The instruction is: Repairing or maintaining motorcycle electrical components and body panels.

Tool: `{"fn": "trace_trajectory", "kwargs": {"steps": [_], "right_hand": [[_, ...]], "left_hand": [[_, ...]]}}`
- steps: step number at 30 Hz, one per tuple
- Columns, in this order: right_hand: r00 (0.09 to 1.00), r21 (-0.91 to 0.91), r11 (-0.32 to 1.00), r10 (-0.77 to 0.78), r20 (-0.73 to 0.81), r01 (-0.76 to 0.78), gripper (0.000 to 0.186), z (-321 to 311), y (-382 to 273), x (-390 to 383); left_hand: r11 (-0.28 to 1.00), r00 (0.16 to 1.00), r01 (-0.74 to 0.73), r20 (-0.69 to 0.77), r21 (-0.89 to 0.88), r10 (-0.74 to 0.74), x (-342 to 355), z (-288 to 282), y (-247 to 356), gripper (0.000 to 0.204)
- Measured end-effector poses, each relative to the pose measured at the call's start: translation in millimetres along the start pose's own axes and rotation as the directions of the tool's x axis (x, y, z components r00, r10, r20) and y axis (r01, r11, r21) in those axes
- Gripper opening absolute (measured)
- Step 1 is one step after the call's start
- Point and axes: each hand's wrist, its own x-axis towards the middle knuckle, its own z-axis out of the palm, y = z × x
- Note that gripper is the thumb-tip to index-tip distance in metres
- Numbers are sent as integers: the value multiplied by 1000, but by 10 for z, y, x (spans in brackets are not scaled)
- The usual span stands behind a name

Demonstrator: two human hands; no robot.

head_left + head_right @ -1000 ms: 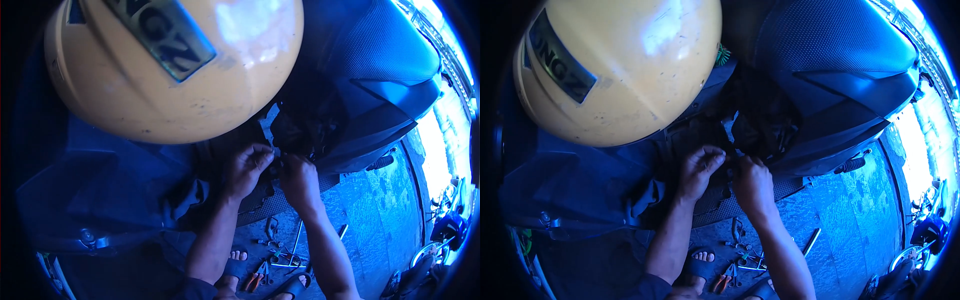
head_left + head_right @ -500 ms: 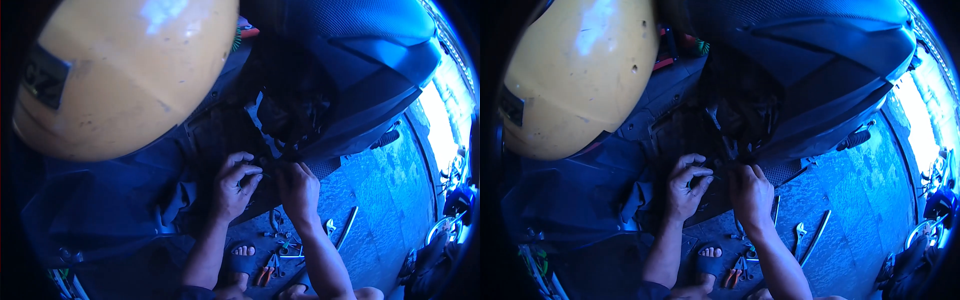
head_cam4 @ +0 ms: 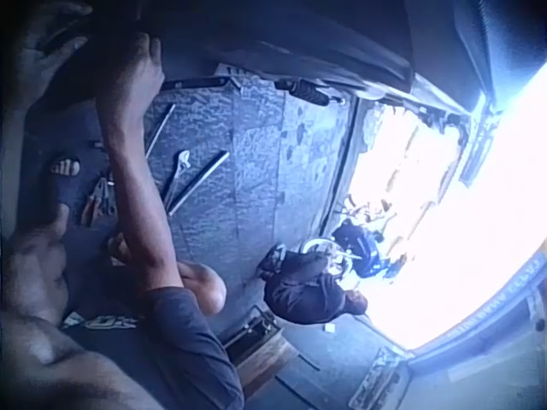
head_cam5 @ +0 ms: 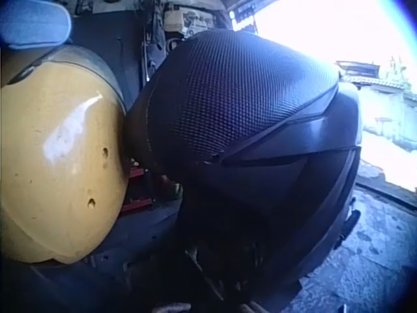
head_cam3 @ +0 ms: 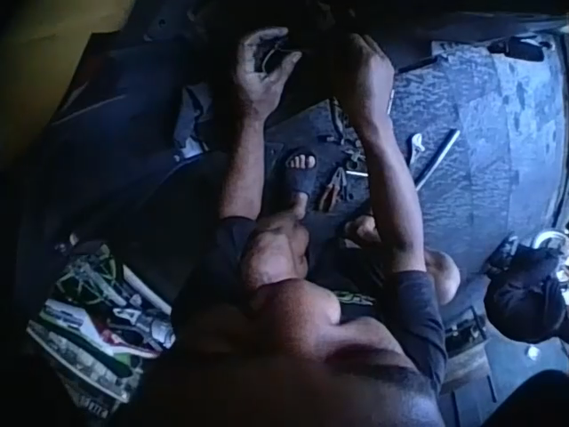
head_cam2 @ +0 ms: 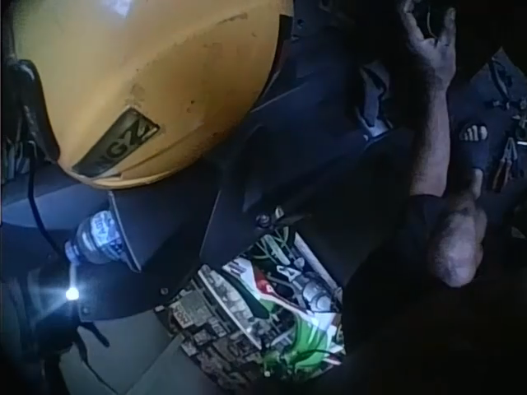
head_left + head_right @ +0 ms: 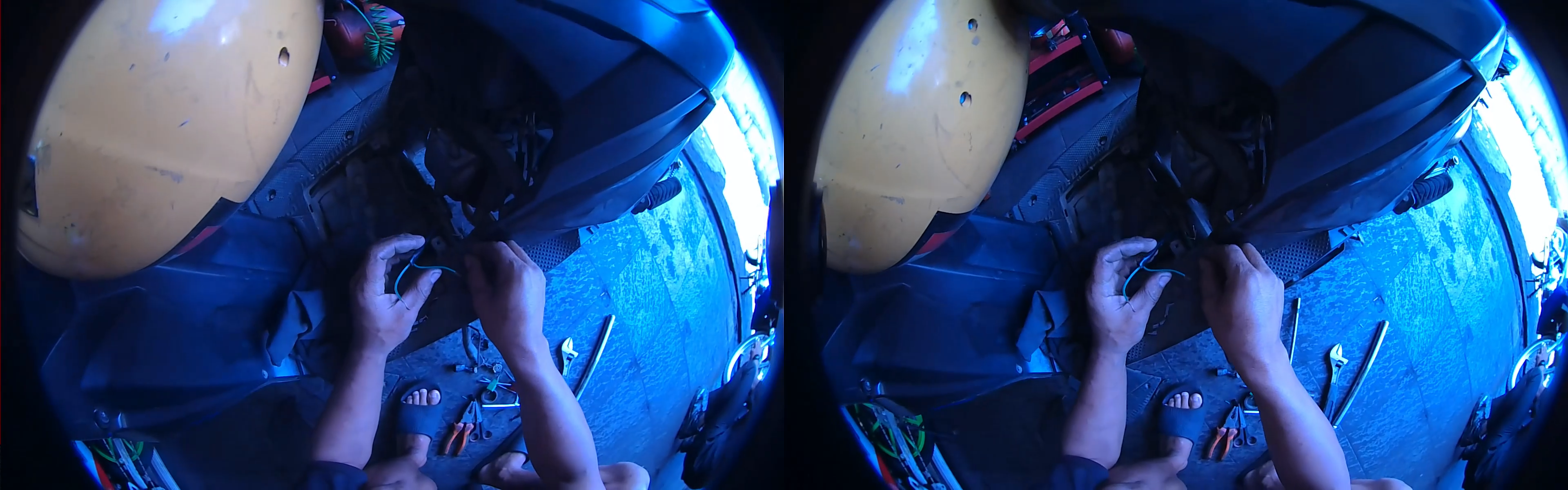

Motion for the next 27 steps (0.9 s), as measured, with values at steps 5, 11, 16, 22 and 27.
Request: {"fn": "trace_trajectory", "kwargs": {"steps": [5,11,16,22,27], "right_hand": [[1000,3,1000,-2,-5,2,8,-5,8,-8],[1000,13,1000,3,-2,-3,7,-11,2,-2],[1000,-7,1000,-6,-2,5,7,-11,9,0],[1000,-6,1000,2,-10,-2,8,0,35,21],[999,24,999,36,-7,-36,9,2,-15,19]], "left_hand": [[999,1000,-11,7,-46,11,-15,5,-3,51],[998,1000,-17,-5,-61,17,5,10,-27,38],[958,978,-198,100,208,181,89,-35,92,18],[948,985,-154,-26,278,168,62,205,164,10],[944,983,-112,-107,309,152,71,358,199,14]]}}
